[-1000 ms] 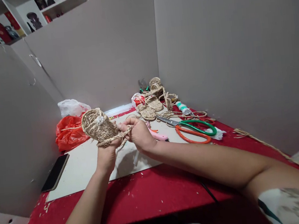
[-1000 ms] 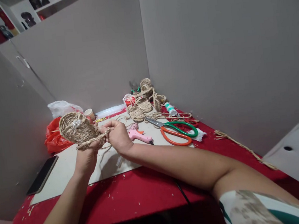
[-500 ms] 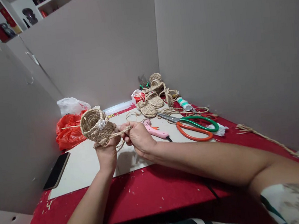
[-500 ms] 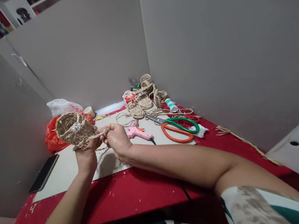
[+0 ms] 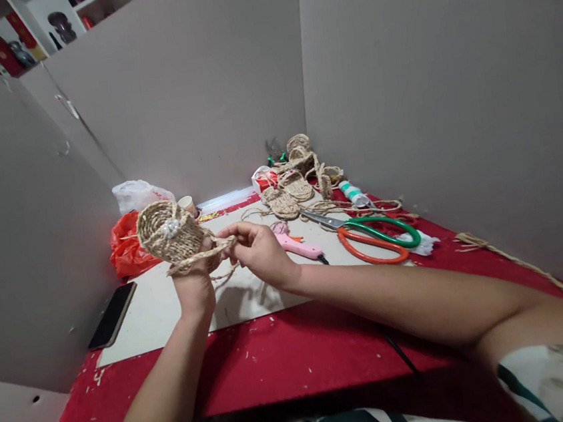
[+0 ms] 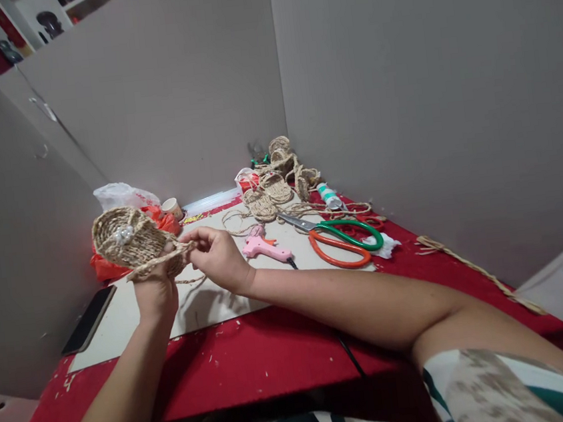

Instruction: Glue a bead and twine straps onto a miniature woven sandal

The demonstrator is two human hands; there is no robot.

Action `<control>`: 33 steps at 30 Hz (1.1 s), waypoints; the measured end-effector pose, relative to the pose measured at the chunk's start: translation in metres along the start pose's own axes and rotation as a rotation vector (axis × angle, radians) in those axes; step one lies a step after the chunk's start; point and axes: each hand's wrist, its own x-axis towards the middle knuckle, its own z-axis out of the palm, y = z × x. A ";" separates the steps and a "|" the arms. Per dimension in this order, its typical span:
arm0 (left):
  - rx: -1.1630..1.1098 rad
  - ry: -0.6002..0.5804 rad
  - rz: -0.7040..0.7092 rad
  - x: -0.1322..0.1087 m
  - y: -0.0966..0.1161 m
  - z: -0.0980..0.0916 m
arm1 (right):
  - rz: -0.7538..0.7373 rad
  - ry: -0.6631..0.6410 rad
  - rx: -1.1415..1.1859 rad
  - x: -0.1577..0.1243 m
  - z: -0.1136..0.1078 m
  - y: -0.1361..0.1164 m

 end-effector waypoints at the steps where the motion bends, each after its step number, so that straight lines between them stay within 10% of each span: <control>1: -0.015 0.002 -0.009 0.003 0.002 -0.001 | -0.034 -0.026 -0.038 -0.001 0.000 -0.001; 22: -0.206 0.052 -0.457 0.011 0.021 0.003 | -0.913 -0.051 -0.578 0.005 -0.022 0.010; 33: -0.141 -0.086 -0.424 0.005 0.011 0.000 | -0.881 -0.215 -0.865 -0.022 -0.004 -0.005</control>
